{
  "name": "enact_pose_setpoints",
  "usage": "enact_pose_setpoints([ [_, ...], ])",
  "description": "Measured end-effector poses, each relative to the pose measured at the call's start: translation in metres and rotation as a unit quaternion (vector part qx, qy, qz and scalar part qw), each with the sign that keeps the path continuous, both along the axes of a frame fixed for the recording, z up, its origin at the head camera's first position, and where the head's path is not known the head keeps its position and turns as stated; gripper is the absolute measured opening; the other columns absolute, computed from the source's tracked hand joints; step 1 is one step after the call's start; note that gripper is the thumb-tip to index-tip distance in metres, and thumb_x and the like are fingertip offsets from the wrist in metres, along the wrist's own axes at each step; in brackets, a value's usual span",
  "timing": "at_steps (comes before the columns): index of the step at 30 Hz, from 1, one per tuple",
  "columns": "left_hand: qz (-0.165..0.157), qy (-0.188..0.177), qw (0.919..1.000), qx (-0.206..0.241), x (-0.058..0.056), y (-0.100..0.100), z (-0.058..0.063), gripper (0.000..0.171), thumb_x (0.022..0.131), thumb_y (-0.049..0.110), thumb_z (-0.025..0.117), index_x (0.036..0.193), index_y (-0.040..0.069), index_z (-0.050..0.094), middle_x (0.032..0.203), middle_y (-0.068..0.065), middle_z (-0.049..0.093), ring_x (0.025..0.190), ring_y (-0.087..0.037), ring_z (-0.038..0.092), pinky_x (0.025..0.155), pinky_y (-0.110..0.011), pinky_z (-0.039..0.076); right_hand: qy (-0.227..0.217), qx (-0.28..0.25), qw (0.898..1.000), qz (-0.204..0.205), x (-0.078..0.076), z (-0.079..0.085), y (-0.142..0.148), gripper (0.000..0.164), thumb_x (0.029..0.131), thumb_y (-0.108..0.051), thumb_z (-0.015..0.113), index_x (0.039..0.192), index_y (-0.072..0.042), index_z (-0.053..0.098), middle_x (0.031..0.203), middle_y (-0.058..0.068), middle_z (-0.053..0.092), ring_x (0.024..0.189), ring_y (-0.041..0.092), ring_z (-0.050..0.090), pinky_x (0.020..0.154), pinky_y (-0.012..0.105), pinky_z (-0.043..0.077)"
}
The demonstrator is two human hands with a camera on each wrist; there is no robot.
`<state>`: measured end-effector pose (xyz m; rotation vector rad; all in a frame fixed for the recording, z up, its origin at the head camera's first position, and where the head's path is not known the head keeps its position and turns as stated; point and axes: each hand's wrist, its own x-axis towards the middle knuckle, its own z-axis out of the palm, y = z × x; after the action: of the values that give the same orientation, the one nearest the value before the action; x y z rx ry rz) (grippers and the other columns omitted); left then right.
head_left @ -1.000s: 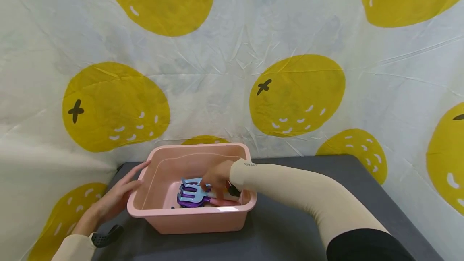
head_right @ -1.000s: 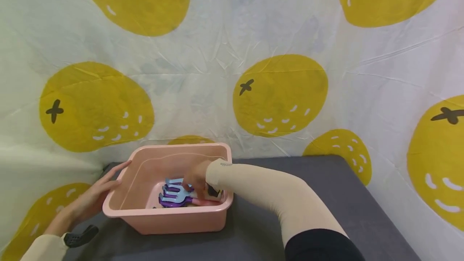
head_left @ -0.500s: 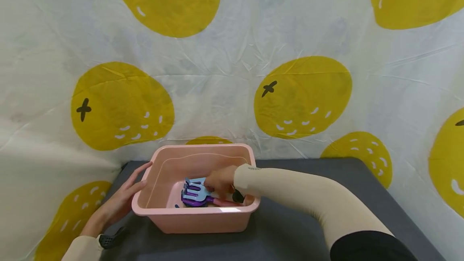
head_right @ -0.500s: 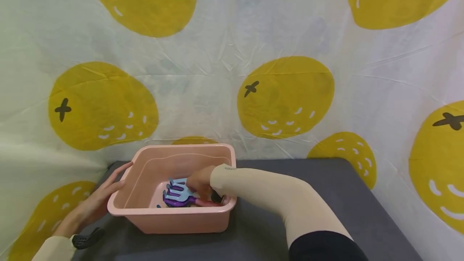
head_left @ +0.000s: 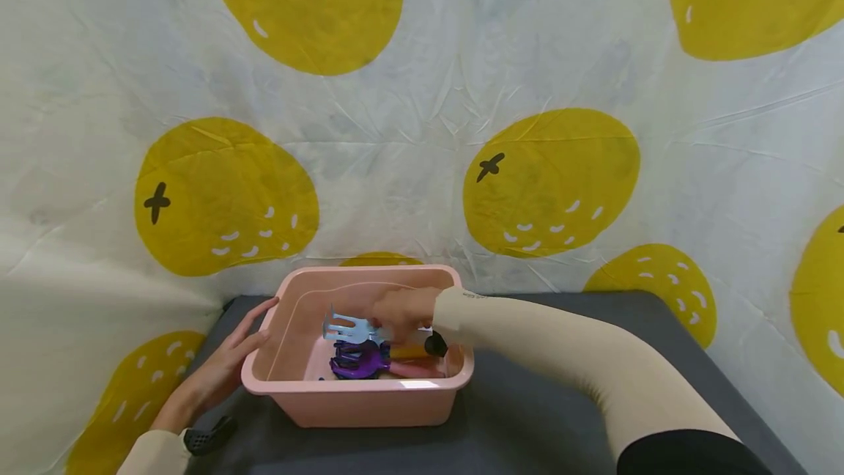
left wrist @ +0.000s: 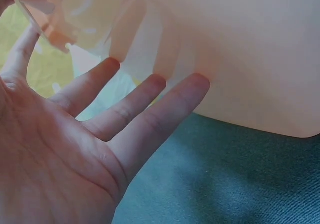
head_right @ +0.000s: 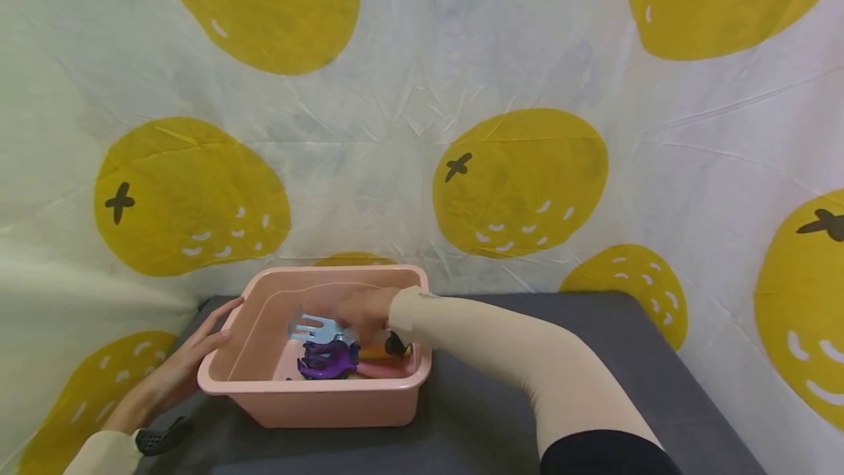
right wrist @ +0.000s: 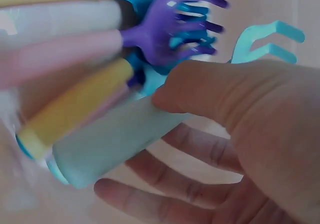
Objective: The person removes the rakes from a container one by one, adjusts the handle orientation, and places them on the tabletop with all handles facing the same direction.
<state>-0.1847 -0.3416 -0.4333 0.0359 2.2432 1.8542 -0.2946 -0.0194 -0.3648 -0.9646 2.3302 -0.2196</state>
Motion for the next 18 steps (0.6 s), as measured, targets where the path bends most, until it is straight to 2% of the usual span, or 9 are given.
enact_pose_setpoints([
  [1,0.000,0.000,1.0000,0.001,0.000,0.000,0.000,0.069,0.107,0.039,0.048,0.163,0.034,0.007,0.170,-0.014,-0.004,0.144,-0.054,0.025,0.105,-0.071,0.039,0.060,-0.020,0.995,0.080,-0.009,-0.002,0.000,0.034,0.090,-0.012,0.077,0.120,-0.019,0.065,0.096,-0.004,0.058,0.073,0.014,0.057,0.058,0.023,0.053],
  [2,0.000,0.000,1.0000,0.002,0.000,0.000,0.000,0.069,0.107,0.039,0.048,0.163,0.034,0.007,0.170,-0.015,-0.004,0.144,-0.054,0.025,0.105,-0.071,0.040,0.082,-0.030,0.988,0.126,-0.015,0.000,0.001,0.044,0.088,-0.006,0.079,0.127,-0.017,0.061,0.105,-0.003,0.060,0.073,0.016,0.059,0.056,0.022,0.053],
  [5,0.001,-0.004,1.0000,0.008,0.000,-0.001,0.000,0.068,0.108,0.039,0.048,0.163,0.034,0.008,0.170,-0.015,-0.004,0.143,-0.055,0.025,0.104,-0.070,0.041,0.077,-0.070,0.981,0.166,-0.021,0.013,0.008,0.070,0.089,-0.005,0.079,0.149,-0.018,0.047,0.118,-0.002,0.061,0.075,0.016,0.058,0.059,0.021,0.052],
  [7,0.000,-0.005,0.9999,0.015,0.000,-0.002,-0.001,0.067,0.108,0.038,0.047,0.163,0.033,0.008,0.170,-0.016,-0.005,0.143,-0.056,0.025,0.104,-0.070,0.041,0.079,-0.096,0.976,0.180,-0.021,0.024,0.015,0.078,0.090,-0.005,0.078,0.156,-0.020,0.039,0.118,0.000,0.062,0.073,0.016,0.057,0.058,0.022,0.050],
  [8,0.000,-0.005,0.9999,0.016,0.000,-0.002,-0.001,0.067,0.109,0.037,0.047,0.163,0.033,0.008,0.170,-0.016,-0.005,0.143,-0.056,0.025,0.103,-0.070,0.042,0.079,-0.103,0.975,0.181,-0.020,0.031,0.018,0.083,0.091,-0.005,0.077,0.160,-0.022,0.034,0.119,0.001,0.062,0.075,0.017,0.057,0.059,0.023,0.050],
  [9,0.000,-0.006,0.9998,0.017,0.000,-0.002,-0.001,0.066,0.109,0.037,0.047,0.163,0.033,0.009,0.170,-0.016,-0.005,0.143,-0.056,0.025,0.103,-0.070,0.042,0.099,-0.098,0.973,0.181,-0.019,0.039,0.021,0.081,0.091,-0.007,0.078,0.159,-0.023,0.036,0.116,0.000,0.063,0.079,0.013,0.057,0.061,0.023,0.050],
  [14,0.005,-0.008,0.9999,0.009,-0.001,-0.003,-0.001,0.069,0.108,0.038,0.049,0.163,0.033,0.009,0.170,-0.016,-0.005,0.143,-0.055,0.025,0.103,-0.069,0.043,0.133,-0.106,0.974,0.149,-0.017,0.077,0.043,0.046,0.091,-0.009,0.075,0.135,-0.011,0.059,0.107,0.003,0.067,0.083,0.015,0.061,0.068,0.025,0.052],
  [15,0.006,-0.010,0.9999,0.008,-0.001,-0.003,-0.001,0.070,0.107,0.039,0.050,0.163,0.033,0.008,0.170,-0.016,-0.004,0.143,-0.055,0.026,0.102,-0.069,0.043,0.138,-0.109,0.974,0.143,-0.017,0.084,0.049,0.039,0.091,-0.010,0.074,0.129,-0.010,0.062,0.104,0.004,0.067,0.080,0.016,0.062,0.068,0.025,0.053],
  [18,0.006,-0.022,0.9997,0.013,-0.002,-0.003,0.000,0.071,0.106,0.040,0.050,0.163,0.034,0.007,0.170,-0.017,-0.003,0.143,-0.054,0.028,0.101,-0.068,0.044,0.131,-0.127,0.977,0.114,-0.020,0.101,0.068,0.038,0.092,-0.013,0.074,0.128,-0.010,0.062,0.101,0.007,0.067,0.065,0.019,0.062,0.059,0.027,0.055],
])
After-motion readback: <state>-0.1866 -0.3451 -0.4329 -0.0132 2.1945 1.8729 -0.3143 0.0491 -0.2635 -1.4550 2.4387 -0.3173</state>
